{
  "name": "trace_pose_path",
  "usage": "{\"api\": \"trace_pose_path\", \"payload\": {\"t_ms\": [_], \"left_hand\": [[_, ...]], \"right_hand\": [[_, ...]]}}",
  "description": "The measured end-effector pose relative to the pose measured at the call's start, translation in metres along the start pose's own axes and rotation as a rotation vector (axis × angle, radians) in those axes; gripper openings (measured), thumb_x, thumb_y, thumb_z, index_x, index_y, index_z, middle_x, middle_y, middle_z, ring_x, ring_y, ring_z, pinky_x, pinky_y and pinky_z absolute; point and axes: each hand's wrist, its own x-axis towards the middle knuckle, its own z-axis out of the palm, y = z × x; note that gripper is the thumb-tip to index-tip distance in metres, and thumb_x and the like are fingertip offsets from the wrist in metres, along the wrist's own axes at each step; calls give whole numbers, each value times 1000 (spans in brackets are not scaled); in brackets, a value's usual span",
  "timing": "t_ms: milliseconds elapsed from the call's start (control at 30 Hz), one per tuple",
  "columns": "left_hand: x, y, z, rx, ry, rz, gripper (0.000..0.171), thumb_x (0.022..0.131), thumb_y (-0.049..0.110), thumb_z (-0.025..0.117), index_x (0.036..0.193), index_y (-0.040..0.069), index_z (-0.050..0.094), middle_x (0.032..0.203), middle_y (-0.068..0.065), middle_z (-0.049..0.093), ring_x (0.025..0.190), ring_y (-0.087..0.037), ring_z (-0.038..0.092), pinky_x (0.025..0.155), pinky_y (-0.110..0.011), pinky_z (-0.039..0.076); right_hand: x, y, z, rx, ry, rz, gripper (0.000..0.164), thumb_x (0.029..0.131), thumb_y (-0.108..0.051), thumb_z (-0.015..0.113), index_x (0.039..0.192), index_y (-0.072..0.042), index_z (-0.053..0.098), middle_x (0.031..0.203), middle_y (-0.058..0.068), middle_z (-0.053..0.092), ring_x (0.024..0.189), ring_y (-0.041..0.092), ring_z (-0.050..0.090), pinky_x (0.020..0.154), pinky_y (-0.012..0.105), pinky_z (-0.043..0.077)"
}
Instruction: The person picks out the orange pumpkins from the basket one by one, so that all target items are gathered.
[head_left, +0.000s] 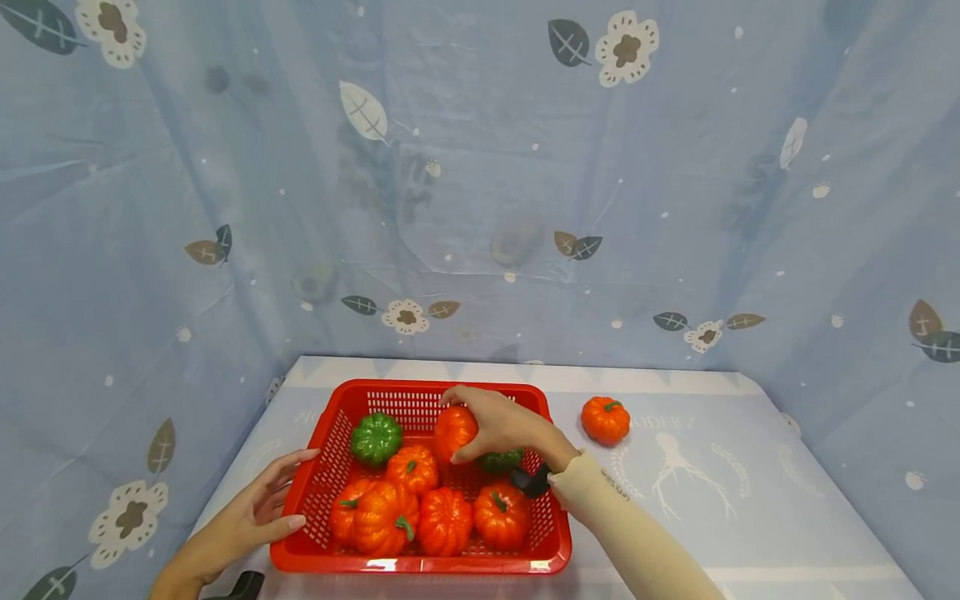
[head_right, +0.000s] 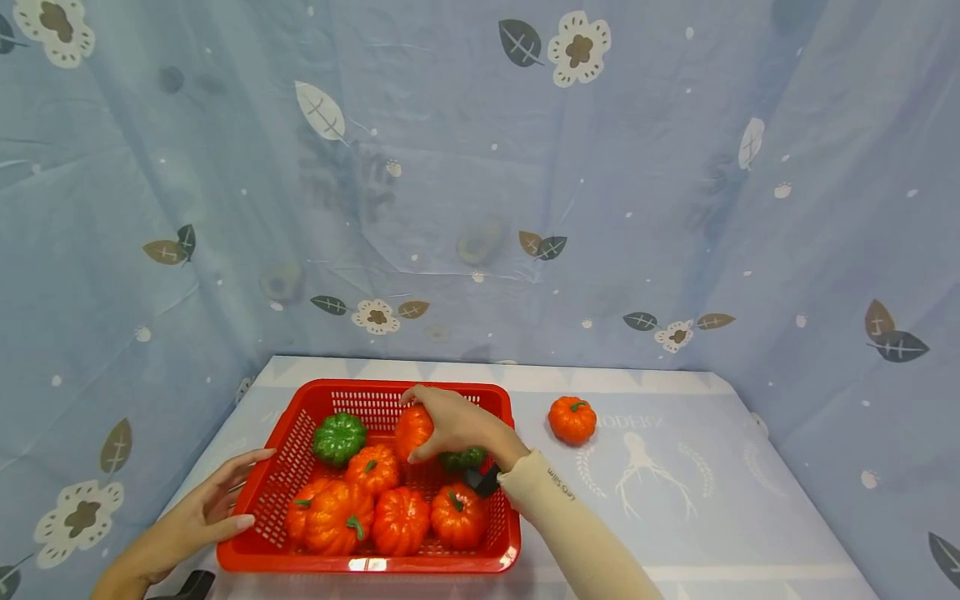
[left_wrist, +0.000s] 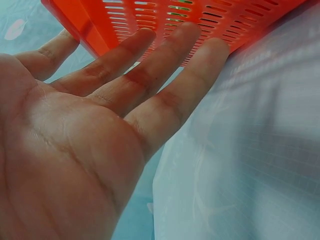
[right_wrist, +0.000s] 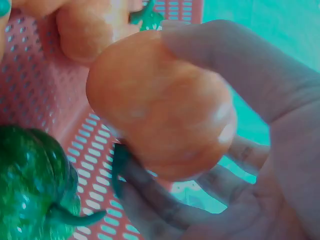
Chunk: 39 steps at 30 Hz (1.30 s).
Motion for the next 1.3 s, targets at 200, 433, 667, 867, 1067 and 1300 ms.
{"api": "trace_pose_path", "payload": {"t_ms": [200,433,667,867,1067,1300], "left_hand": [[1,-3,-1,-5,4,-12,80,96,15,70,160,16,22,164,-23,19,139,-52,37,93,-42,58],[-1,0,0,-12,12,-30,81,95,17,71,160,17,23,164,-22,20,139,-50,38,93,-42,58],[-1,0,0,-18,2,-18,80,96,15,70,160,16,22,164,-23,20,139,-51,38,93,-42,58],[0,-3,0,-23,4,-5,80,96,14,69,160,16,23,163,-23,21,138,-50,39,93,-42,58],[0,-4,-1,-25,0,-1,80,96,14,69,160,16,23,164,-22,20,139,-50,38,94,-42,57],[0,-3,0,-24,4,13,79,95,14,69,160,16,24,163,-23,21,137,-51,40,92,-43,58]], "right_hand": [[5,-5,6,14,-38,-5,68,79,-37,90,133,-16,56,116,-5,60,98,9,59,88,25,53],[7,-9,12,74,-22,9,70,73,-46,93,129,-21,60,116,-7,56,101,9,56,91,26,52],[13,-11,23,114,-10,-22,78,72,-49,92,134,-20,54,116,-10,61,101,6,59,92,25,51],[13,-11,27,139,20,-10,80,71,-44,95,134,-21,51,116,-9,60,101,7,58,94,25,51],[9,-12,24,194,46,-12,83,72,-47,93,139,-23,50,126,-10,60,111,7,58,100,29,49],[-1,-14,14,274,76,20,81,73,-44,93,135,-26,46,127,-9,59,108,9,60,96,31,52]]}}
